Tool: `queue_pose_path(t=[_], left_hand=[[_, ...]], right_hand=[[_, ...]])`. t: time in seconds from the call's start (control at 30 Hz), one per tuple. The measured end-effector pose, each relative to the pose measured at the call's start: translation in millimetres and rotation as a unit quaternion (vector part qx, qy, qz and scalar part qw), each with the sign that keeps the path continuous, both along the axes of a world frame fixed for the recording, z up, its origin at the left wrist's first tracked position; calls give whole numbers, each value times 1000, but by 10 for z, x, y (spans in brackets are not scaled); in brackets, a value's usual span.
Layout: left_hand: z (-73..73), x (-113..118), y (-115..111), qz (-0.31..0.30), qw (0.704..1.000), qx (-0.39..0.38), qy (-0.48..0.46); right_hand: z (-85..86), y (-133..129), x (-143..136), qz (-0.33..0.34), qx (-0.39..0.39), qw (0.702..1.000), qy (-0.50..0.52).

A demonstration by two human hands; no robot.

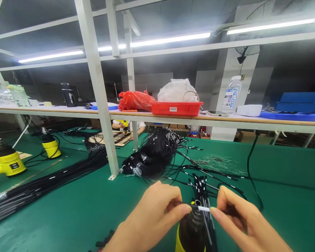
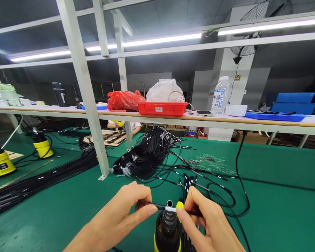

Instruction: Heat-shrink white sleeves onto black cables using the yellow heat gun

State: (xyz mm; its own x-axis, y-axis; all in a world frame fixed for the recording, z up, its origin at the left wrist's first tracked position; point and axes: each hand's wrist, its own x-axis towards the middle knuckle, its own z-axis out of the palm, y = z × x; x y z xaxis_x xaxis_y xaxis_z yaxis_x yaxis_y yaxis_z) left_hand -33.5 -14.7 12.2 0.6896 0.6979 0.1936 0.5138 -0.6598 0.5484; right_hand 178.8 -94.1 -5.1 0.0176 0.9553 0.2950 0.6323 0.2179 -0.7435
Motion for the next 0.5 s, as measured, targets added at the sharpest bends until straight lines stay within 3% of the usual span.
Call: queue_pose_path(t=[0.27, 0.5], left_hand=[[-45, 47, 37, 25, 999, -29, -32], [-55, 64, 64, 34, 994, -68, -84]], right_hand=[[-160, 124, 40, -8, 7, 1000, 11], [-165, 162, 35, -15, -13, 1000, 7]])
